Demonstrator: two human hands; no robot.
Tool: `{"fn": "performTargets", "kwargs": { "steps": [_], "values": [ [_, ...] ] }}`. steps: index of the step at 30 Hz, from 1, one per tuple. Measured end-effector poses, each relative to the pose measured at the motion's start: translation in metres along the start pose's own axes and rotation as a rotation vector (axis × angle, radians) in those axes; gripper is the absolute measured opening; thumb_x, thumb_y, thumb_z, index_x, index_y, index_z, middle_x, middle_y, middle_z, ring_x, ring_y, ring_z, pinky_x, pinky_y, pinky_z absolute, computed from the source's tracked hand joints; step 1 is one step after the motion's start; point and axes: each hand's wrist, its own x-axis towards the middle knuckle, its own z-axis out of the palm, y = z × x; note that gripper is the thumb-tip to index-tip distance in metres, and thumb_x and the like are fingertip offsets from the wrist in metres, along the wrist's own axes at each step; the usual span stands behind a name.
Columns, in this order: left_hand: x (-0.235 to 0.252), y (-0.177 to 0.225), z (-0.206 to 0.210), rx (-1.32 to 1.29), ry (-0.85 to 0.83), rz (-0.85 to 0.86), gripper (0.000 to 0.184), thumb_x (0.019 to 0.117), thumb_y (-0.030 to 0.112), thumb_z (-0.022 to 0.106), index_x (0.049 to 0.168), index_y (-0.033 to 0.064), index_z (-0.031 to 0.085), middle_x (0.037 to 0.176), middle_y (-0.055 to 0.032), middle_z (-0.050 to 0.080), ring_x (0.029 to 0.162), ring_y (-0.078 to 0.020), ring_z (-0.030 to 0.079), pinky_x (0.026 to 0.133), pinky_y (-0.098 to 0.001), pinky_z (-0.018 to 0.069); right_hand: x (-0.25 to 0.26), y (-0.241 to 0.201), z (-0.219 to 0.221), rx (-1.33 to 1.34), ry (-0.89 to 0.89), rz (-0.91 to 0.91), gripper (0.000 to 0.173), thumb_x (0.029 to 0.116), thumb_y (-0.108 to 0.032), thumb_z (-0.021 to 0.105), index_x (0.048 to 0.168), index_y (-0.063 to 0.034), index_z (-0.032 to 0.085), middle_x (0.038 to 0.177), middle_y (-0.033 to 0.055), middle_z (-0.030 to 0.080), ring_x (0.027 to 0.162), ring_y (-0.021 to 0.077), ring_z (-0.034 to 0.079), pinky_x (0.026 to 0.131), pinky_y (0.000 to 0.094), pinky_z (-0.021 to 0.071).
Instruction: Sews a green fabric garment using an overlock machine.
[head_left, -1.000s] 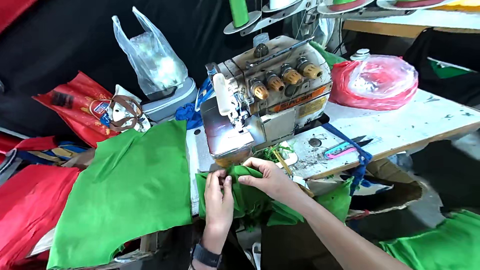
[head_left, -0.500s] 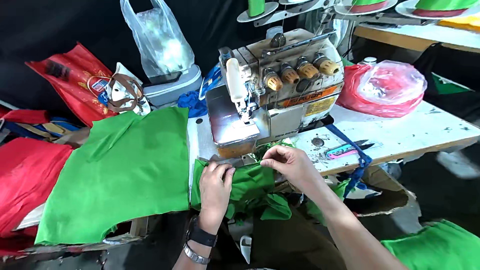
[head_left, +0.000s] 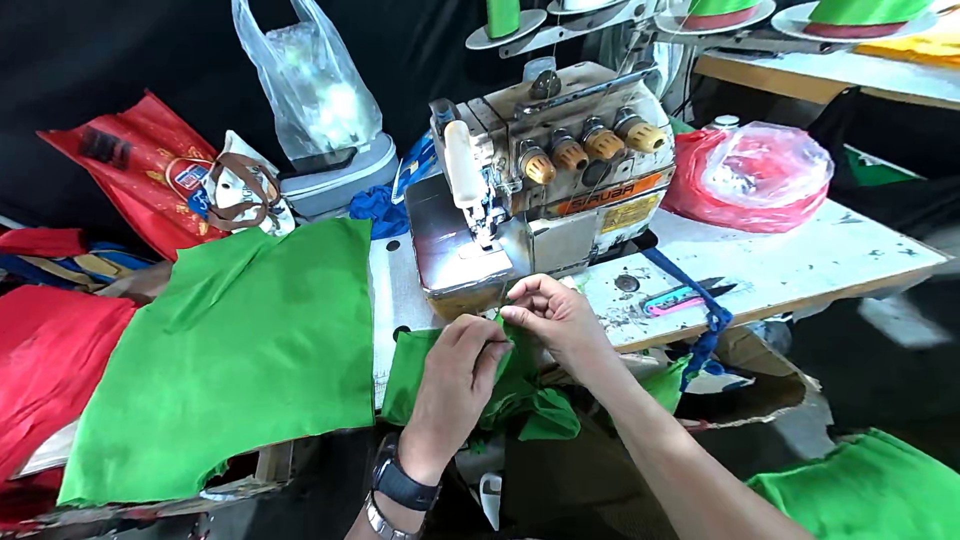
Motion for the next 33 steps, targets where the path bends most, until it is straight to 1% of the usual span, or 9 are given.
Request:
{"fn": "performTargets", "kwargs": {
  "steps": [3, 5, 9, 11, 14, 17, 22, 26, 33],
  "values": [
    [0.002, 0.001, 0.012, -0.214, 0.032, -0.179, 0.011, 0.0905, 0.006, 0.074, 0.100, 0.0049, 0.069, 0.094, -0.0020, 0.068, 0.086, -0.0076, 0.068, 0.079, -0.0229, 0.0596, -0.007, -0.004, 0.002, -0.043, -0.016, -0.030, 0.013, 0.0970, -0.009, 0.068, 0.109, -0.0115, 0.065, 0.076, -0.0008, 0.067, 0.057, 0.0067, 0.058, 0.051, 0.0189, 0.0467],
    [0.004, 0.003, 0.015, -0.286, 0.073, -0.309, 0.022, 0.0864, 0.006, 0.079, 0.103, 0.0059, 0.065, 0.091, -0.0010, 0.069, 0.082, -0.0073, 0.068, 0.076, -0.0234, 0.0590, -0.007, -0.004, 0.004, -0.030, -0.011, -0.029, 0.008, 0.1012, -0.011, 0.062, 0.108, -0.0104, 0.067, 0.081, -0.0019, 0.069, 0.063, 0.0041, 0.062, 0.057, 0.0180, 0.0505],
    [0.008, 0.002, 0.012, -0.317, 0.078, -0.440, 0.031, 0.0817, 0.004, 0.083, 0.103, 0.0080, 0.062, 0.088, -0.0011, 0.067, 0.078, -0.0082, 0.066, 0.069, -0.0222, 0.0568, -0.012, -0.009, 0.001, -0.053, -0.065, -0.013, 0.023, 0.1081, -0.022, 0.050, 0.116, -0.0127, 0.069, 0.089, -0.0019, 0.069, 0.072, 0.0052, 0.065, 0.064, 0.0222, 0.0561],
    [0.010, 0.001, 0.007, -0.353, 0.046, -0.508, 0.031, 0.0832, 0.004, 0.082, 0.105, 0.0089, 0.061, 0.090, -0.0008, 0.066, 0.075, -0.0076, 0.063, 0.065, -0.0212, 0.0544, -0.016, -0.009, -0.001, 0.019, -0.133, -0.038, 0.023, 0.1017, -0.016, 0.062, 0.124, -0.0113, 0.064, 0.094, -0.0006, 0.071, 0.077, 0.0075, 0.068, 0.068, 0.0236, 0.0581],
    [0.012, 0.000, 0.000, -0.415, -0.022, -0.569, 0.033, 0.0871, 0.004, 0.079, 0.115, 0.0126, 0.063, 0.103, -0.0001, 0.069, 0.064, -0.0080, 0.059, 0.056, -0.0203, 0.0509, -0.016, -0.004, -0.001, 0.172, -0.213, -0.075, 0.053, 0.0835, 0.006, 0.076, 0.131, -0.0083, 0.058, 0.105, 0.0047, 0.071, 0.088, 0.0134, 0.071, 0.077, 0.0268, 0.0621],
    [0.012, -0.004, -0.007, -0.473, -0.141, -0.572, 0.039, 0.0910, 0.006, 0.075, 0.128, 0.0152, 0.064, 0.118, 0.0016, 0.069, 0.068, -0.0088, 0.063, 0.060, -0.0218, 0.0539, -0.015, -0.004, -0.002, 0.151, -0.241, -0.118, 0.053, 0.0821, 0.007, 0.077, 0.129, -0.0093, 0.059, 0.105, 0.0032, 0.072, 0.084, 0.0123, 0.070, 0.074, 0.0256, 0.0613],
    [0.011, -0.007, -0.020, -0.587, -0.155, -0.672, 0.014, 0.0906, 0.007, 0.075, 0.104, 0.0073, 0.072, 0.087, -0.0047, 0.071, 0.071, -0.0105, 0.065, 0.064, -0.0235, 0.0554, -0.015, -0.007, -0.001, 0.142, -0.230, -0.120, 0.058, 0.0805, 0.007, 0.078, 0.132, -0.0104, 0.059, 0.099, 0.0025, 0.071, 0.082, 0.0122, 0.070, 0.073, 0.0254, 0.0609],
    [0.008, -0.006, -0.026, -0.621, -0.146, -0.678, 0.012, 0.0909, 0.005, 0.074, 0.103, 0.0062, 0.073, 0.086, -0.0053, 0.071, 0.071, -0.0096, 0.065, 0.065, -0.0215, 0.0549, -0.016, -0.006, 0.001, 0.150, -0.155, -0.105, 0.047, 0.0864, 0.007, 0.073, 0.128, -0.0091, 0.061, 0.096, 0.0041, 0.070, 0.080, 0.0119, 0.069, 0.071, 0.0240, 0.0602],
    [0.009, -0.004, -0.028, -0.301, -0.130, -0.505, 0.004, 0.0919, 0.012, 0.075, 0.095, 0.0110, 0.074, 0.079, 0.0025, 0.069, 0.063, -0.0043, 0.061, 0.057, -0.0178, 0.0500, -0.016, -0.008, 0.004, 0.065, -0.091, -0.137, 0.039, 0.0889, 0.004, 0.072, 0.124, -0.0096, 0.064, 0.093, 0.0013, 0.070, 0.078, 0.0093, 0.068, 0.069, 0.0219, 0.0590]
  ]
}}
